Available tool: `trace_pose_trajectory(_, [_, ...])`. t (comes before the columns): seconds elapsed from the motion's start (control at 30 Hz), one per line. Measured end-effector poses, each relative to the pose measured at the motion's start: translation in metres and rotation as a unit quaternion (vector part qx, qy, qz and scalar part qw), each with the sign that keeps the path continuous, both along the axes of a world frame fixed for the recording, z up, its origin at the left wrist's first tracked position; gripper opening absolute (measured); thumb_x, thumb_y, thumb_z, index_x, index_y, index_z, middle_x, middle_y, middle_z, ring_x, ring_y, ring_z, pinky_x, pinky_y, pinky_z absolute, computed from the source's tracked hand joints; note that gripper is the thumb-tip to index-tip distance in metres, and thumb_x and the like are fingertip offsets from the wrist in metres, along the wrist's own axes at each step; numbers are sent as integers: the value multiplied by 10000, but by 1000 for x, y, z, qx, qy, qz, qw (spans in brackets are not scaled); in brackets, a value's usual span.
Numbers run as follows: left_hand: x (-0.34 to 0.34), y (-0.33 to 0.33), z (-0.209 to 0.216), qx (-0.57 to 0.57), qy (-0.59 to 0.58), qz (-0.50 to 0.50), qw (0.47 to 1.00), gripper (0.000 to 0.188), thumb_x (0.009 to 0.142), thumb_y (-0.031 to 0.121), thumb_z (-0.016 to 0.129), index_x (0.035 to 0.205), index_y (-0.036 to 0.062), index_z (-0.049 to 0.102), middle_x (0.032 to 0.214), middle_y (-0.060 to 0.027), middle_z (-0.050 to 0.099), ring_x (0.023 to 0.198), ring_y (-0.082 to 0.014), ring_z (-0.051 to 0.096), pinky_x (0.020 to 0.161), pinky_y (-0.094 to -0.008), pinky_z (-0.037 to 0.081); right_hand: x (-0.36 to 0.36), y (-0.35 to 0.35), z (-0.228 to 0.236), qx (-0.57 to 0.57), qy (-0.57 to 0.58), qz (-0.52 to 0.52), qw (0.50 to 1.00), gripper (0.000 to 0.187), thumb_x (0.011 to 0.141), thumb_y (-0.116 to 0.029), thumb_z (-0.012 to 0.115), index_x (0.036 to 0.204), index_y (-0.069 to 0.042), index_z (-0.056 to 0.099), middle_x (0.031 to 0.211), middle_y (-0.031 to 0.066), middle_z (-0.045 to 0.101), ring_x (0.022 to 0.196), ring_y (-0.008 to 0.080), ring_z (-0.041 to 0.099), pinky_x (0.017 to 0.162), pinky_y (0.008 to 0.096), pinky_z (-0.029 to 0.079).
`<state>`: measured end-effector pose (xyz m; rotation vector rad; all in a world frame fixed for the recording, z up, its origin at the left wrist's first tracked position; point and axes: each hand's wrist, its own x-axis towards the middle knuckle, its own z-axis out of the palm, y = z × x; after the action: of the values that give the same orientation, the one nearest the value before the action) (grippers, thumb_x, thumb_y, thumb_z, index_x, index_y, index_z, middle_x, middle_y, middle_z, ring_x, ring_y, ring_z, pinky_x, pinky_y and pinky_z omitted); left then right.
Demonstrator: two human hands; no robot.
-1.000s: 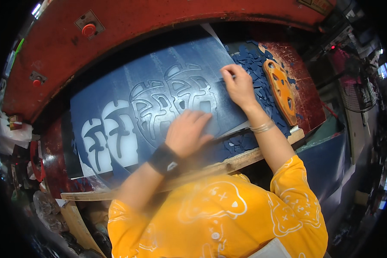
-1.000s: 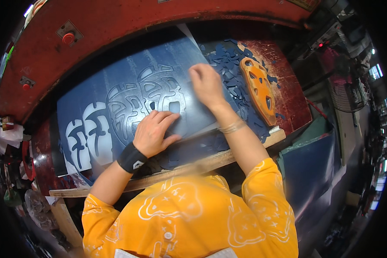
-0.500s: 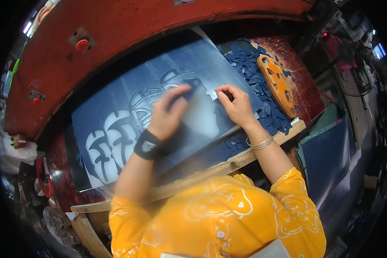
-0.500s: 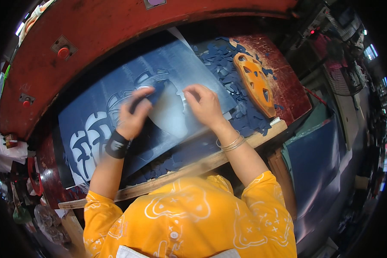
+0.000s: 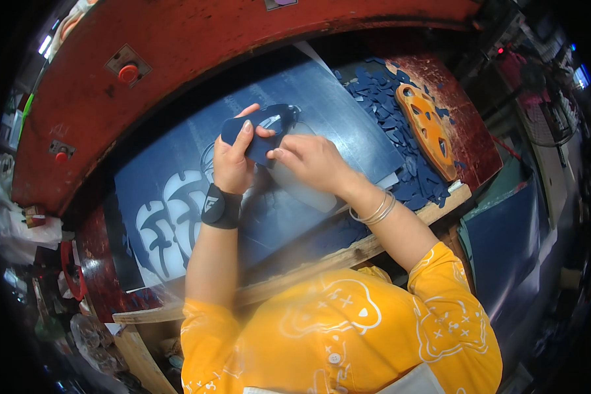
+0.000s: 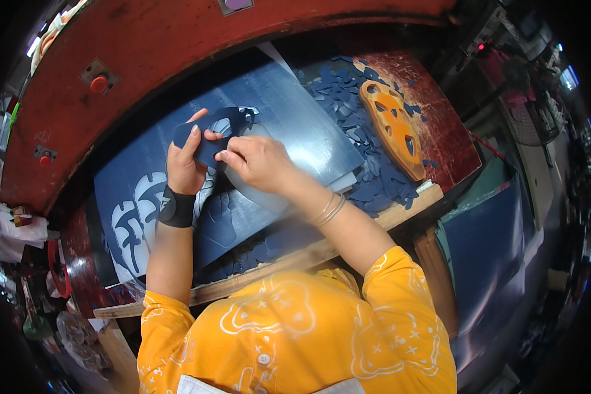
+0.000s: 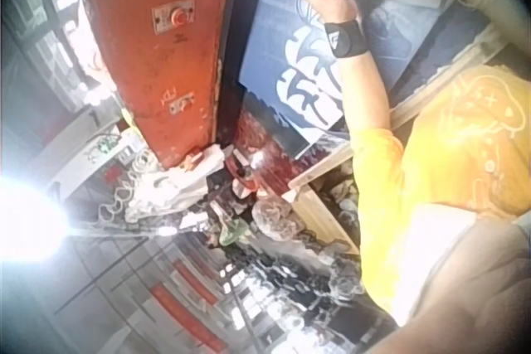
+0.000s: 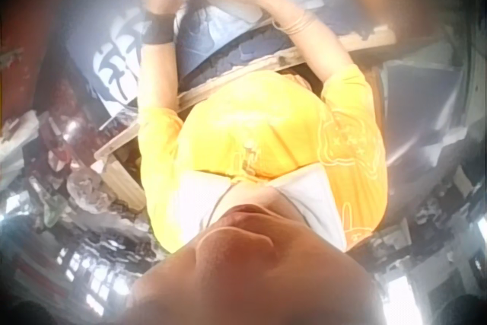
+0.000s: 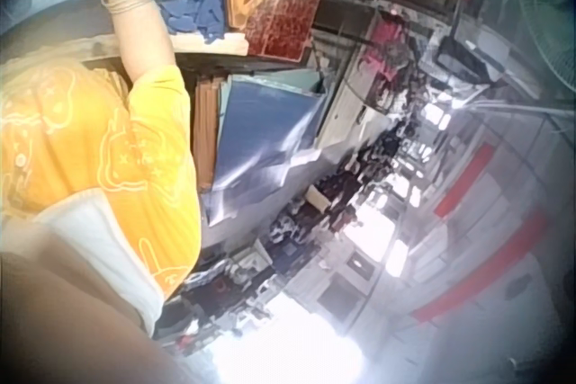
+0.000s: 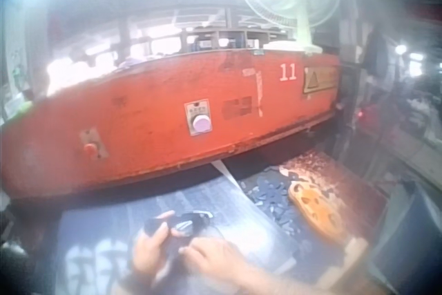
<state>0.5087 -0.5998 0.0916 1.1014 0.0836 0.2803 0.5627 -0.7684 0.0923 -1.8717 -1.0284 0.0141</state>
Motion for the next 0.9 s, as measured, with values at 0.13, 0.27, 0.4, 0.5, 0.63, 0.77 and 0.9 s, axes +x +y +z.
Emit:
trace_pose_trajectory(0.13, [11, 29, 9, -112, 0, 121, 986, 347, 1011, 188, 431, 1330, 54, 462, 868, -69, 590, 899, -195, 594, 665, -315, 526, 11, -19, -14, 0, -79, -81, 994, 238, 879, -214, 577, 705, -52, 562, 650, 115, 562, 617, 321, 553, 565, 404, 407])
trace_pose_trajectory(0.27, [38, 46, 10, -194, 7, 224, 955, 368, 1018, 174, 416, 1375, 85, 428, 910, -74, 591, 953, -195, 569, 733, -315, 542, 12, -33, -30, 53, -63, -35, 996, 285, 883, -214, 569, 659, -39, 543, 595, 125, 522, 575, 314, 536, 545, 389, 382])
trace_pose_trajectory(0.4, [54, 50, 9, -221, 10, 306, 926, 332, 1013, 170, 436, 1324, 61, 472, 930, -73, 610, 955, -193, 584, 685, -303, 540, 15, -39, -37, 18, 7, -42, 999, 272, 890, -192, 570, 685, -15, 564, 596, 103, 541, 571, 272, 536, 591, 365, 404])
trace_pose_trajectory(0.5, [49, 39, 12, -160, -31, 268, 950, 332, 1007, 201, 454, 1304, 59, 489, 926, -65, 638, 942, -187, 611, 637, -287, 523, 14, -33, -27, -12, 61, -33, 998, 278, 889, -232, 563, 710, -23, 603, 634, 134, 583, 610, 305, 575, 611, 378, 438])
trace_pose_trajectory(0.63, [37, 10, 26, -109, -52, 145, 982, 375, 999, 282, 481, 1289, 45, 501, 921, -44, 657, 898, -161, 622, 567, -230, 476, 10, -10, 2, -57, 61, -67, 994, 325, 882, -314, 558, 768, -30, 670, 715, 169, 651, 713, 358, 637, 663, 405, 493])
trace_pose_trajectory(0.77, [25, 2, 31, -86, -33, 105, 990, 397, 1020, 330, 419, 1286, 48, 505, 874, -26, 637, 825, -119, 589, 522, -198, 406, 23, 16, 20, -141, 114, -65, 981, 366, 877, -344, 560, 789, -10, 683, 738, 192, 664, 779, 372, 654, 718, 431, 509])
trace_pose_trajectory(0.9, [38, 45, 8, -254, -51, 163, 952, 298, 1023, 264, 399, 1149, 60, 575, 870, -44, 612, 699, -75, 513, 466, -167, 307, 28, 17, 13, -147, 140, 29, 979, 362, 895, -318, 550, 755, 5, 637, 710, 217, 624, 731, 373, 627, 673, 426, 480])
